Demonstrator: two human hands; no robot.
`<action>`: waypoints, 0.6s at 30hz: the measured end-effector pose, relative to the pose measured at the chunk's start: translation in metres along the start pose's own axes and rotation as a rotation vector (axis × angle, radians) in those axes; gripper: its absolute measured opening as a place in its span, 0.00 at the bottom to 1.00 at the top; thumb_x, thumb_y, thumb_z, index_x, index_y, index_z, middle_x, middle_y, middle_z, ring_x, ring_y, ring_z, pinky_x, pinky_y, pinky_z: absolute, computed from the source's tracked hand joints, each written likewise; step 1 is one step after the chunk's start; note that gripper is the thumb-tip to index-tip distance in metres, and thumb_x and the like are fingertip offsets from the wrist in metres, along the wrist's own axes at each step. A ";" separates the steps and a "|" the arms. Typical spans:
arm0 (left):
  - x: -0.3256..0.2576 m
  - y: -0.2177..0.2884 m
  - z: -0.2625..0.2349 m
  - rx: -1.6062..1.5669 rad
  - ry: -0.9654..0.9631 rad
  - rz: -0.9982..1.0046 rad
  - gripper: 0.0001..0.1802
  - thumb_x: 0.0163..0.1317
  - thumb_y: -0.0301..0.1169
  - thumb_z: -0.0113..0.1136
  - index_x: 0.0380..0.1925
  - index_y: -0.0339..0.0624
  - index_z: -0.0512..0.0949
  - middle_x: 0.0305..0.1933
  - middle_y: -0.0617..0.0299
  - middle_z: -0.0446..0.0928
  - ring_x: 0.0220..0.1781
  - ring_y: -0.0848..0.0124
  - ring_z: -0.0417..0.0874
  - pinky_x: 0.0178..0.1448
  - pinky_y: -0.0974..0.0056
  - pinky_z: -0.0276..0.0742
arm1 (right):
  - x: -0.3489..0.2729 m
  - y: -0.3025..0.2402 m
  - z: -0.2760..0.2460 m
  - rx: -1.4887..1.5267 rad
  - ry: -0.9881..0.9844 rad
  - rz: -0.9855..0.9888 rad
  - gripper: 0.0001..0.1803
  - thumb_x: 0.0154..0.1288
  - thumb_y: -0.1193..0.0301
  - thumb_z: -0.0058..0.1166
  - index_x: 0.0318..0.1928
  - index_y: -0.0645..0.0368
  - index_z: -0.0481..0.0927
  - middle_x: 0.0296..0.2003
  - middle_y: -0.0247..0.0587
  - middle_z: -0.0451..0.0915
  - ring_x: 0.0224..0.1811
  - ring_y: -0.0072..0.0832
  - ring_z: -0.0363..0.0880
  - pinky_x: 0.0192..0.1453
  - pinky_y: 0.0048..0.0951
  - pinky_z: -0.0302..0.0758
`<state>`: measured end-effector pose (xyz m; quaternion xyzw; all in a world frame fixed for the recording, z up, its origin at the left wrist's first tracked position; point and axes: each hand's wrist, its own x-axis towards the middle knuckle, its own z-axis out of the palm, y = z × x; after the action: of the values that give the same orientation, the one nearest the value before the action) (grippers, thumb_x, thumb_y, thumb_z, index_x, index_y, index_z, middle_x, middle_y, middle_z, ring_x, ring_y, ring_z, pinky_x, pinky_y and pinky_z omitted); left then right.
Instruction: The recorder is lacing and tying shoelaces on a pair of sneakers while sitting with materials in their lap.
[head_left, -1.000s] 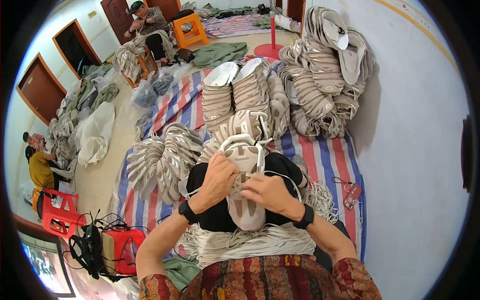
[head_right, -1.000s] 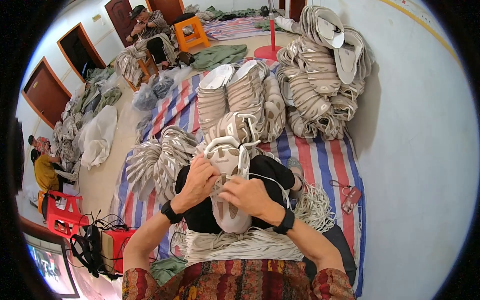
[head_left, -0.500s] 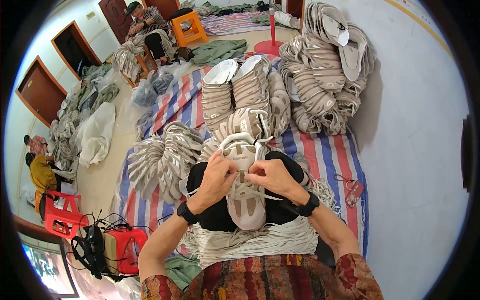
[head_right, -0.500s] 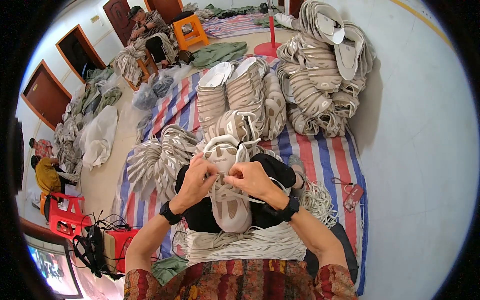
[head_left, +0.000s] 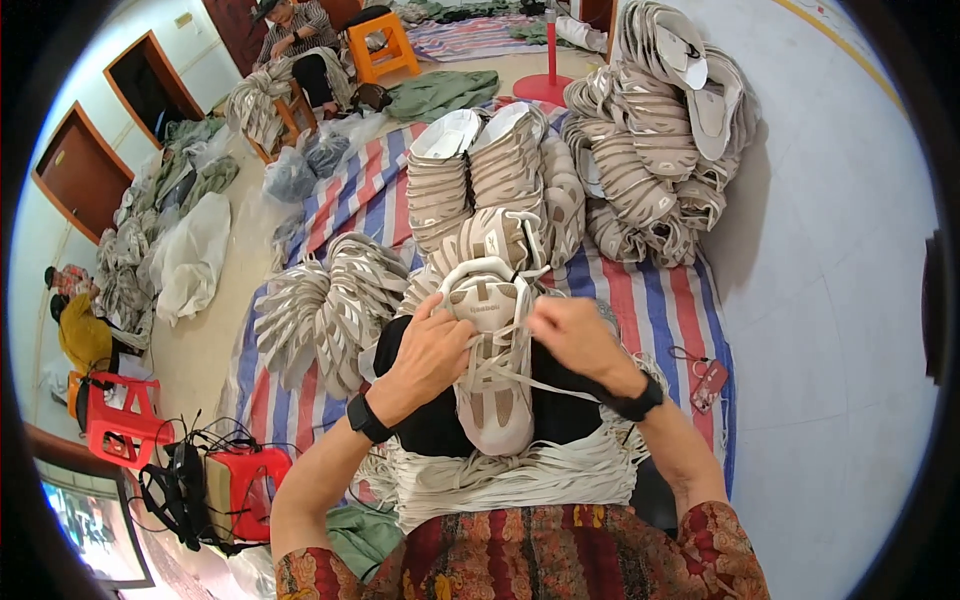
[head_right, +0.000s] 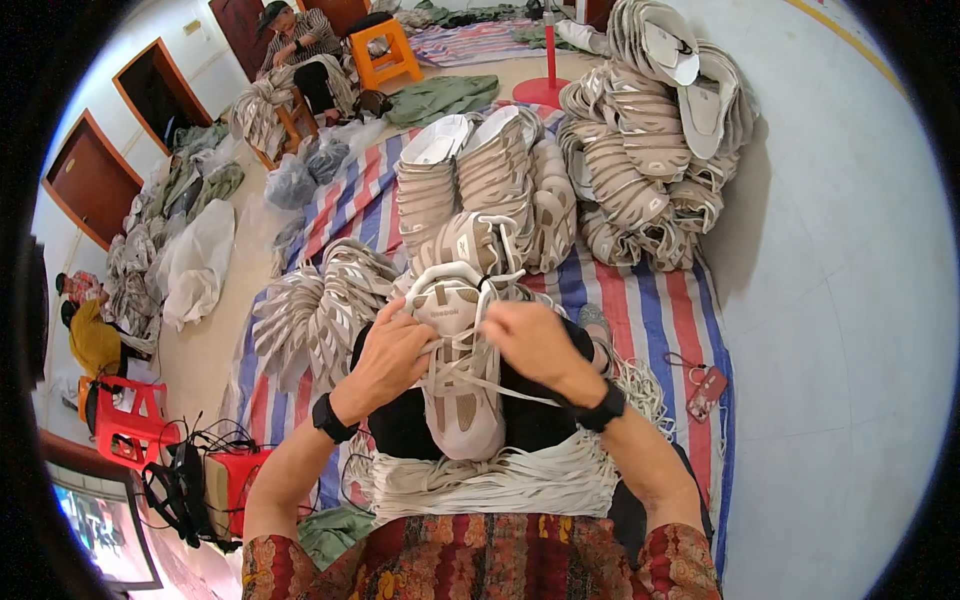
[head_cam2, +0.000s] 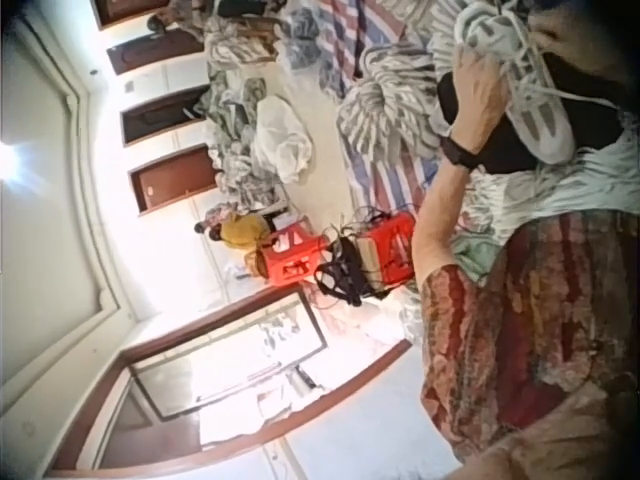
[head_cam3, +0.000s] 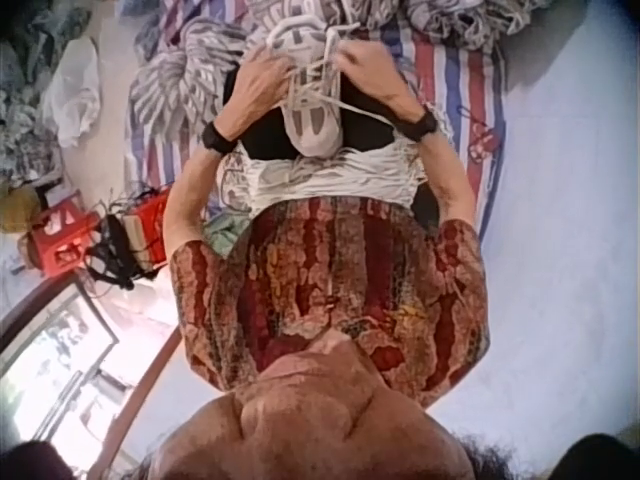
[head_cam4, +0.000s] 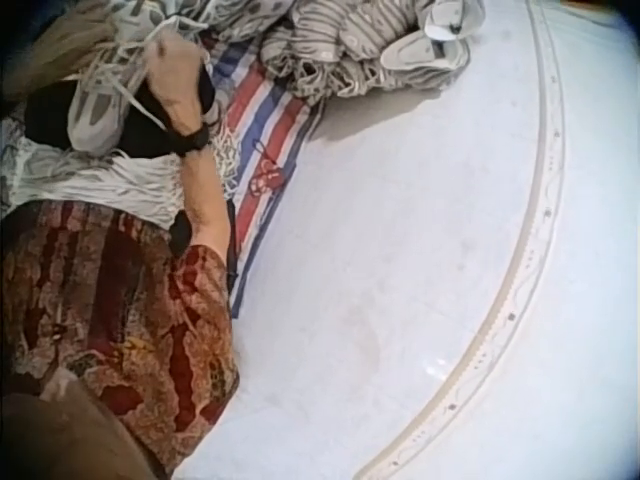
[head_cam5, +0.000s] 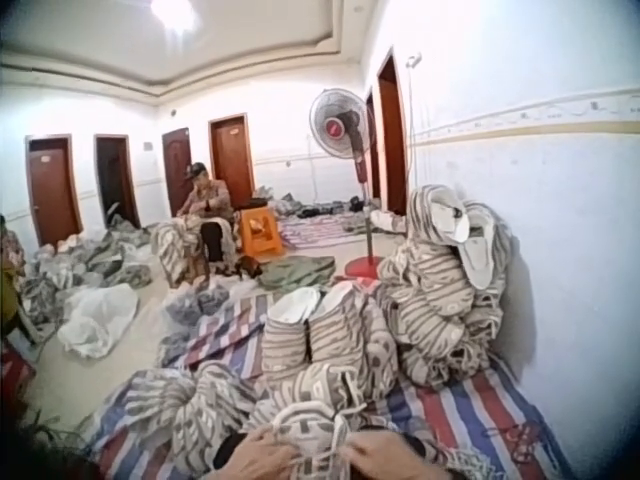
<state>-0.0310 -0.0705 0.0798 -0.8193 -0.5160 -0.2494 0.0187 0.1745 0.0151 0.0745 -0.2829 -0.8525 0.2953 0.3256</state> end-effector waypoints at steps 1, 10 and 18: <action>-0.001 0.000 0.000 0.001 0.001 -0.012 0.08 0.42 0.23 0.57 0.26 0.41 0.74 0.24 0.61 0.74 0.35 0.65 0.75 0.62 0.54 0.59 | -0.002 0.004 -0.013 -0.040 0.045 0.034 0.12 0.56 0.67 0.48 0.23 0.62 0.69 0.19 0.52 0.69 0.23 0.47 0.71 0.26 0.41 0.65; 0.004 -0.003 -0.005 -0.082 -0.130 -0.121 0.03 0.46 0.27 0.50 0.21 0.40 0.72 0.20 0.57 0.71 0.32 0.61 0.73 0.62 0.53 0.56 | -0.009 0.000 -0.032 -0.383 0.176 -0.230 0.09 0.51 0.68 0.56 0.33 0.57 0.76 0.33 0.39 0.73 0.37 0.36 0.70 0.38 0.33 0.70; 0.005 0.005 -0.001 -0.197 -0.119 -0.292 0.04 0.43 0.27 0.56 0.18 0.42 0.70 0.21 0.61 0.70 0.32 0.63 0.73 0.66 0.52 0.49 | -0.003 -0.017 0.028 0.117 -0.014 0.203 0.14 0.51 0.62 0.56 0.28 0.61 0.75 0.19 0.43 0.74 0.23 0.38 0.74 0.28 0.36 0.69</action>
<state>-0.0248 -0.0688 0.0842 -0.7469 -0.6025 -0.2500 -0.1287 0.1512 -0.0073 0.0683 -0.3463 -0.8029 0.3782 0.3039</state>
